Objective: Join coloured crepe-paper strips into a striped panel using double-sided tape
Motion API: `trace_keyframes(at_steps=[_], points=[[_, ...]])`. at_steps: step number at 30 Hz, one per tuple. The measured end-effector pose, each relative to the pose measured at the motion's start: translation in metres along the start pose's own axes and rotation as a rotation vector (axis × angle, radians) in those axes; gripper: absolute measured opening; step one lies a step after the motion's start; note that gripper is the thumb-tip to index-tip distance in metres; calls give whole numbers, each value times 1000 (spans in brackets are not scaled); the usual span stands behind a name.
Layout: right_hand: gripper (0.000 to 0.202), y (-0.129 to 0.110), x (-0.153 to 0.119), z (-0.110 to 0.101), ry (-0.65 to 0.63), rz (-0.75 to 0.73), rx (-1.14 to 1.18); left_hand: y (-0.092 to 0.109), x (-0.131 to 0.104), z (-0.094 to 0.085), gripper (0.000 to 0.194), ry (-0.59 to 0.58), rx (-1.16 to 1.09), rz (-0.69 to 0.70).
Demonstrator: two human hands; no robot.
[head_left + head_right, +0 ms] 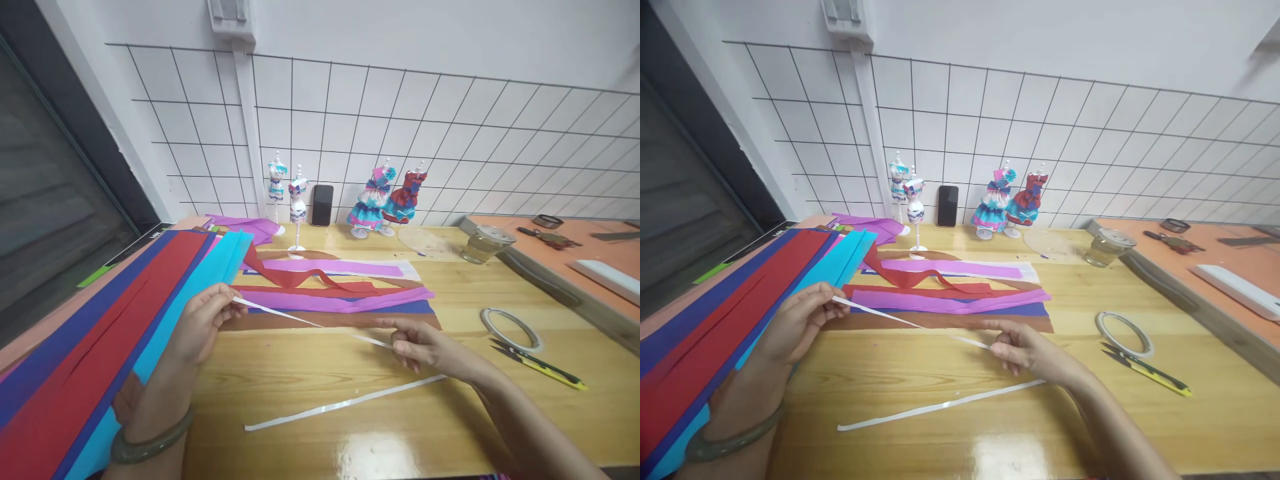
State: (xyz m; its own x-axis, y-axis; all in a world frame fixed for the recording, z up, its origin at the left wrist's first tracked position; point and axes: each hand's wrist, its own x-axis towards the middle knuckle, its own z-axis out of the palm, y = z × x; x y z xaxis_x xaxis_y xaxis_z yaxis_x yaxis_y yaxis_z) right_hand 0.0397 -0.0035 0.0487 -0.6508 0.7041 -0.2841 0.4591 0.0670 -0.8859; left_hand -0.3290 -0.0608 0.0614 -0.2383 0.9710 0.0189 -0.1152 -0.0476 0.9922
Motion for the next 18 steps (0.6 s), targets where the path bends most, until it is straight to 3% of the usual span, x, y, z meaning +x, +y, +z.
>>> trace_keyframes(at_steps=[5, 10, 13, 18], points=[[53, 9, -3, -18, 101, 17, -125, 4, -3, -2, 20, -81, 2, 8], [43, 32, 0, -44, 352, 70, -357, 12, -13, -3, 23, -321, -153, 142], [37, 43, 7, -54, 381, 58, -433, 14, -16, -2, 25, -440, -200, 152], [33, 54, 18, -72, 375, 67, -529, 8, -14, 1, 28, -632, 16, 89]])
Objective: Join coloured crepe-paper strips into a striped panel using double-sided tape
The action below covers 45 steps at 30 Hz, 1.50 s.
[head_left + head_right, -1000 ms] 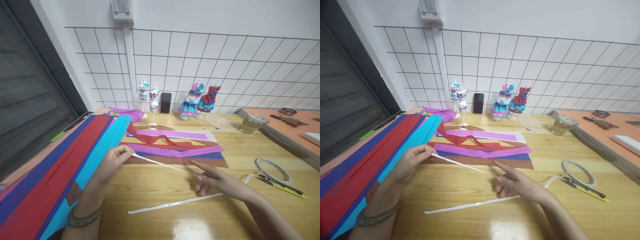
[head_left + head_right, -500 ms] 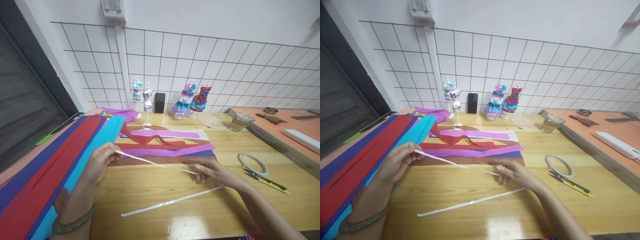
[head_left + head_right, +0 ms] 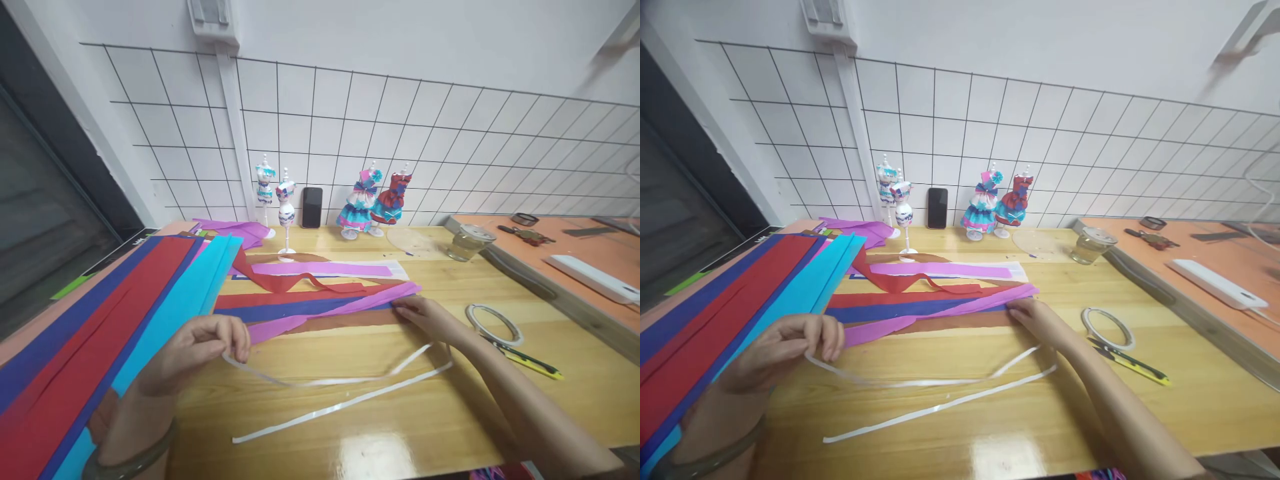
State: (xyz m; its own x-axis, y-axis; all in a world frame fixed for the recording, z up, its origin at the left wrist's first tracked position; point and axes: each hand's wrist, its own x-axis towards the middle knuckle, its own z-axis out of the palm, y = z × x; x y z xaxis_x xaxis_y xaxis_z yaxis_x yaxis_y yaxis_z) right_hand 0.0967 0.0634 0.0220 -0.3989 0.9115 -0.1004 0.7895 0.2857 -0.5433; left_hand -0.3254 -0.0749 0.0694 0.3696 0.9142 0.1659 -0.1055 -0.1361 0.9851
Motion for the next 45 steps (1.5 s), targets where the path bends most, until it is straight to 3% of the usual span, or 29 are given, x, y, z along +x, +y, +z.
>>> trace_keyframes(at_steps=[6, 10, 14, 18, 25, 28, 31, 35, 39, 42, 45], points=[[23, 21, 8, -11, 55, 60, -217, -4, 4, 4, 25, -118, 158, -121], [34, 5, 11, -11, 162, -62, -291, -4, 5, 6, 24, -134, 191, -145], [51, -18, 23, -11, 0, -221, -236, -4, 6, 6, 24, -130, 198, -152], [43, -13, 35, -16, -132, -185, -257, -5, 7, 7, 24, -140, 218, -145], [33, 19, 31, -27, -144, -131, -250, -2, 9, 10, 27, -162, 268, -156], [30, 20, 28, -29, -124, -104, -277, -2, 10, 10, 27, -162, 268, -156], [36, 1, 25, -25, -71, -169, -300, -2, 10, 10, 26, -154, 264, -151], [44, -46, 25, -9, -98, -307, -287, -3, 11, 10, 25, -133, 270, -167], [24, -86, 33, 5, -221, -438, -307, -4, 12, 10, 26, -126, 259, -173], [22, -100, 48, 2, -235, -493, -333, -6, 13, 10, 25, -126, 251, -165], [21, -103, 71, -9, -136, -396, -354, -7, 12, 10, 22, -106, 225, -160]])
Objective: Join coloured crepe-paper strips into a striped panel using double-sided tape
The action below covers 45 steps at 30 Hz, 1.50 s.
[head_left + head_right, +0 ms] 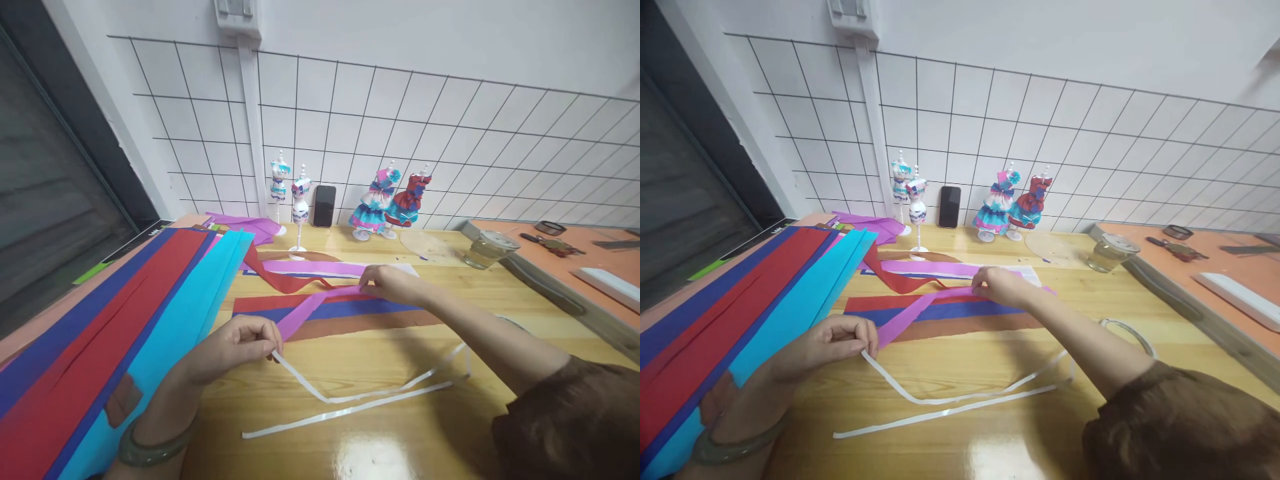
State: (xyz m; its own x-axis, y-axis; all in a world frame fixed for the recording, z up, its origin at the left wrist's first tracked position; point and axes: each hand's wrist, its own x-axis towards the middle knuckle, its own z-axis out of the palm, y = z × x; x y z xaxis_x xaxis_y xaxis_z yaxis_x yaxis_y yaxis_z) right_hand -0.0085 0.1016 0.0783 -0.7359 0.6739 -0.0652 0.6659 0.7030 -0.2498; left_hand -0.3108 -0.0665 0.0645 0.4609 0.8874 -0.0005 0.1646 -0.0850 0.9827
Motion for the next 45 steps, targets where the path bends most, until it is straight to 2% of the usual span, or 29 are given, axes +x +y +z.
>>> trace_keyframes(at_steps=[4, 7, 9, 11, 13, 15, 16, 19, 22, 27, 31, 36, 41, 45], points=[[23, 21, 25, -10, 98, 215, -35, 0, 0, 1, 20, 26, -36, -16], [25, 31, 35, -8, 134, 283, -61, 2, 0, 1, 21, 42, -26, -41], [30, 29, 34, -3, 168, 318, -81, 4, -1, 1, 20, 61, -18, -58], [43, 17, 26, 2, 213, 338, -101, 6, -2, 0, 19, 79, -8, -66], [51, -6, 12, 8, 264, 306, -85, 8, -4, -2, 18, 92, 2, -60], [47, -36, -7, 15, 349, 150, 73, 8, -6, -3, 18, 104, 8, -48], [43, -52, -17, 18, 320, 69, 177, 7, -7, -4, 18, 112, 6, -38], [34, -90, -43, 29, 79, -63, 447, 6, -9, -7, 18, 130, -19, 7], [36, -106, -57, 36, -69, -104, 575, 5, -11, -9, 19, 137, -45, 52], [43, -100, -62, 41, -264, -47, 743, 5, -13, -11, 18, 174, -77, 87], [37, -93, -65, 44, -313, 3, 858, 5, -16, -14, 18, 228, -102, 86], [34, -81, -62, 46, -216, 100, 946, 5, -15, -16, 21, 354, -37, 37], [35, -69, -56, 51, -108, 248, 933, 5, -8, -8, 27, 536, 202, -165], [41, -67, -52, 58, -25, 303, 995, 4, -3, -5, 29, 608, 244, -257]])
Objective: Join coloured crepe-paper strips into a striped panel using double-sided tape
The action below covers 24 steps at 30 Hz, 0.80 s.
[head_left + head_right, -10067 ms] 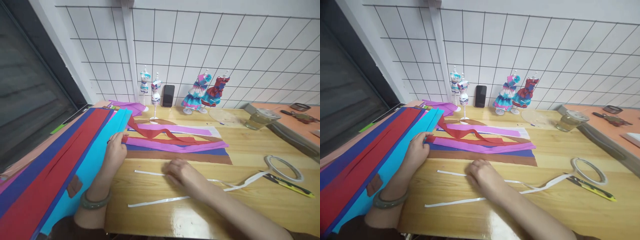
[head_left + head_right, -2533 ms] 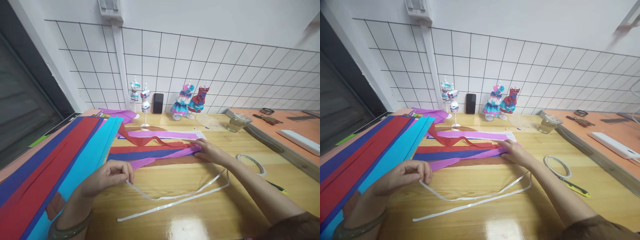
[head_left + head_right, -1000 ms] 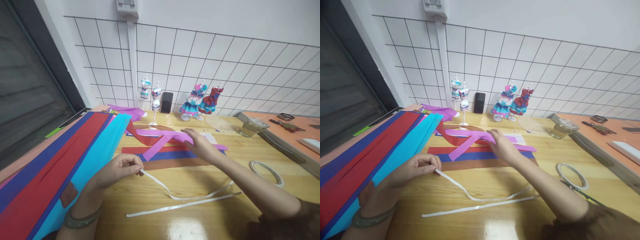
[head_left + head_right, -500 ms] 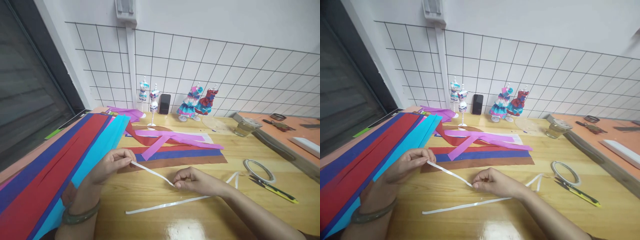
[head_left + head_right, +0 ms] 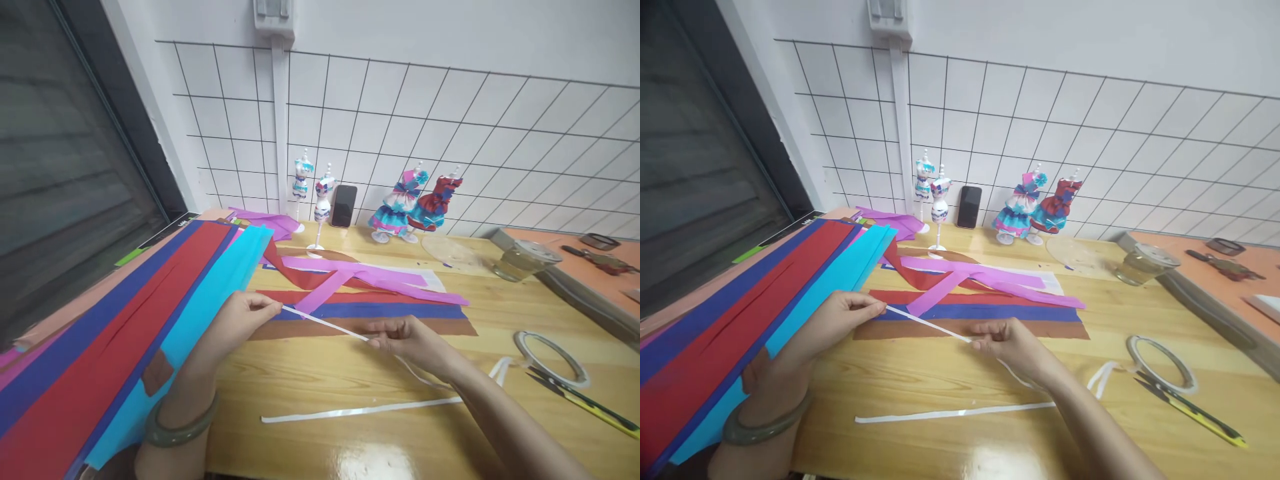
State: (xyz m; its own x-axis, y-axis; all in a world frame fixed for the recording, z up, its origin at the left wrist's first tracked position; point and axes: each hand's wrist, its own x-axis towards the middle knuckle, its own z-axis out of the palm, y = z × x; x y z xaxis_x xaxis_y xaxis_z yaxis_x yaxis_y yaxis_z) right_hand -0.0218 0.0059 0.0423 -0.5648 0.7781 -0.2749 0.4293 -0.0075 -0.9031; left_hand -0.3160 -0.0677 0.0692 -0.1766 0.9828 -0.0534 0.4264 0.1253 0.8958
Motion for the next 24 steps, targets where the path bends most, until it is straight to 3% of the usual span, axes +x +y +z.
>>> trace_keyframes(at_steps=[6, 15, 24], points=[[34, -4, 2, 5, -25, -5, -66, -9, 5, 2, 26, 115, 26, -67], [32, -12, 2, 6, -24, -57, -141, -17, 8, 2, 22, 162, -76, -99], [38, -2, 10, 4, 36, -147, -181, -24, 5, -3, 26, 107, -236, -100]])
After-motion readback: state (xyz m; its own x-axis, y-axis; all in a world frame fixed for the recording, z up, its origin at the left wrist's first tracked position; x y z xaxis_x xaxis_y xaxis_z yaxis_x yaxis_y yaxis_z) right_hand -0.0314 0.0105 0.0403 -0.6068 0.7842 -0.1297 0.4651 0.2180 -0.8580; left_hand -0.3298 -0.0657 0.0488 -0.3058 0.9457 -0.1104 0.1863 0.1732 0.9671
